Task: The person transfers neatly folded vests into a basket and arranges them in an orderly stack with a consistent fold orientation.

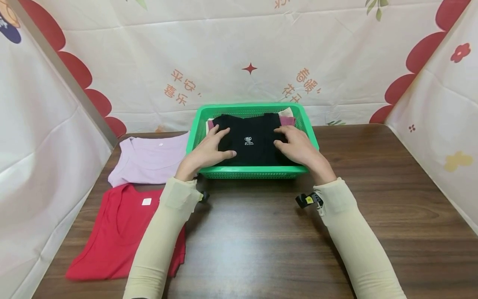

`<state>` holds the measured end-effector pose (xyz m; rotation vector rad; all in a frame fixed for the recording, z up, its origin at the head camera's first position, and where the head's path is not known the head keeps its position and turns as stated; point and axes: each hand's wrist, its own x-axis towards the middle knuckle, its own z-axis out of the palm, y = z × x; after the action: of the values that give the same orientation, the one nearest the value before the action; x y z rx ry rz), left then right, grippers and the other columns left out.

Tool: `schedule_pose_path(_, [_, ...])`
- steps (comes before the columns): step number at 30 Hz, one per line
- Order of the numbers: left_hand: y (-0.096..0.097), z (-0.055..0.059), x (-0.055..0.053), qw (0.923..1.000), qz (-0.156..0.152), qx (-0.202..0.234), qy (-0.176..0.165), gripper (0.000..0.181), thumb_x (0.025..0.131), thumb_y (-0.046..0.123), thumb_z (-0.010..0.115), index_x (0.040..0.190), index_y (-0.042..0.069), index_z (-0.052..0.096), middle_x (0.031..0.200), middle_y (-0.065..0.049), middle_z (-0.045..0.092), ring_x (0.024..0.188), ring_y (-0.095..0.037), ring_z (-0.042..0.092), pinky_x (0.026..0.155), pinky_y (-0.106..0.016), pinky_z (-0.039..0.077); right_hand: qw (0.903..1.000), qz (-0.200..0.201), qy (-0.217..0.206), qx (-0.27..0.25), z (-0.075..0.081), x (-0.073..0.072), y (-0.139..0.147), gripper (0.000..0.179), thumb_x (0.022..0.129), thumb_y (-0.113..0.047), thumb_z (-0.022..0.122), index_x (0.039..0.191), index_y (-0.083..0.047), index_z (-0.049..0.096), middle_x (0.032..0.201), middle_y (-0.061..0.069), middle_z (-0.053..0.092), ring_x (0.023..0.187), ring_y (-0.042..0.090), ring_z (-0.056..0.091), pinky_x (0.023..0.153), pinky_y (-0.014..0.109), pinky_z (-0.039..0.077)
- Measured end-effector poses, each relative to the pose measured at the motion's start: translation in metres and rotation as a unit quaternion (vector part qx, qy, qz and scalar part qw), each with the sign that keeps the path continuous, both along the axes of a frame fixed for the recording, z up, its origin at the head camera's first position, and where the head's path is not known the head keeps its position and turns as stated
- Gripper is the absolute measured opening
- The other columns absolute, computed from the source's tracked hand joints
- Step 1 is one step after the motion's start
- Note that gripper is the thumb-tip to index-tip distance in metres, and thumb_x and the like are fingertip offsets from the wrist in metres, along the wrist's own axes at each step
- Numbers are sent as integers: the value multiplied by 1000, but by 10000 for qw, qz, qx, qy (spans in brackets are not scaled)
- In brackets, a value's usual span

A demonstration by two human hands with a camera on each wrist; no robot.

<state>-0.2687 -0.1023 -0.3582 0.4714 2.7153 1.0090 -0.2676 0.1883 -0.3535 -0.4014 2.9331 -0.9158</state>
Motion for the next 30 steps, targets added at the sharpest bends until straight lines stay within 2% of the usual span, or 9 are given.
schedule_pose_path(5, [-1,0,0,9992,-273,-127,247,75,99,36,68,163,20,34,173,-11,20,159,-33,22,125,-58,25,9999,74,-99,-30,-1,0,0,47,105,-20,55,148,-2,52,152,22,51,132,39,58,108,58,47])
schedule_pose_path(10, [-2,-2,-2,9979,-592,-20,249,67,100,33,66,160,16,40,163,-11,41,146,-32,45,119,-52,39,9993,283,-212,151,-3,-2,1,47,104,-20,56,148,-2,53,146,22,58,129,39,62,106,57,49])
schedule_pose_path(16, [-1,-4,-5,9971,-721,72,243,60,101,31,65,155,11,47,145,-14,61,133,-29,58,113,-49,46,9990,388,-73,194,-4,-2,1,42,104,-19,56,142,-2,59,138,21,64,123,38,66,103,57,51])
schedule_pose_path(24, [2,-3,-5,9955,-698,305,570,49,102,26,64,147,8,57,121,-10,74,111,-24,70,101,-45,53,9973,462,521,-247,-2,2,1,33,103,-14,55,132,-3,67,131,18,63,115,35,67,97,54,53])
schedule_pose_path(27, [3,-2,-4,9939,-597,509,779,44,102,25,64,143,9,61,119,-9,75,106,-23,71,96,-44,55,9957,393,735,-413,-1,4,0,29,103,-13,56,128,-4,69,129,17,64,109,33,67,93,51,53])
schedule_pose_path(30, [3,1,-1,9918,-414,763,938,38,102,24,64,139,13,65,118,-8,76,102,-21,72,91,-42,57,9936,333,913,-575,2,6,-1,27,103,-13,56,124,-7,72,128,15,66,96,30,65,86,45,51])
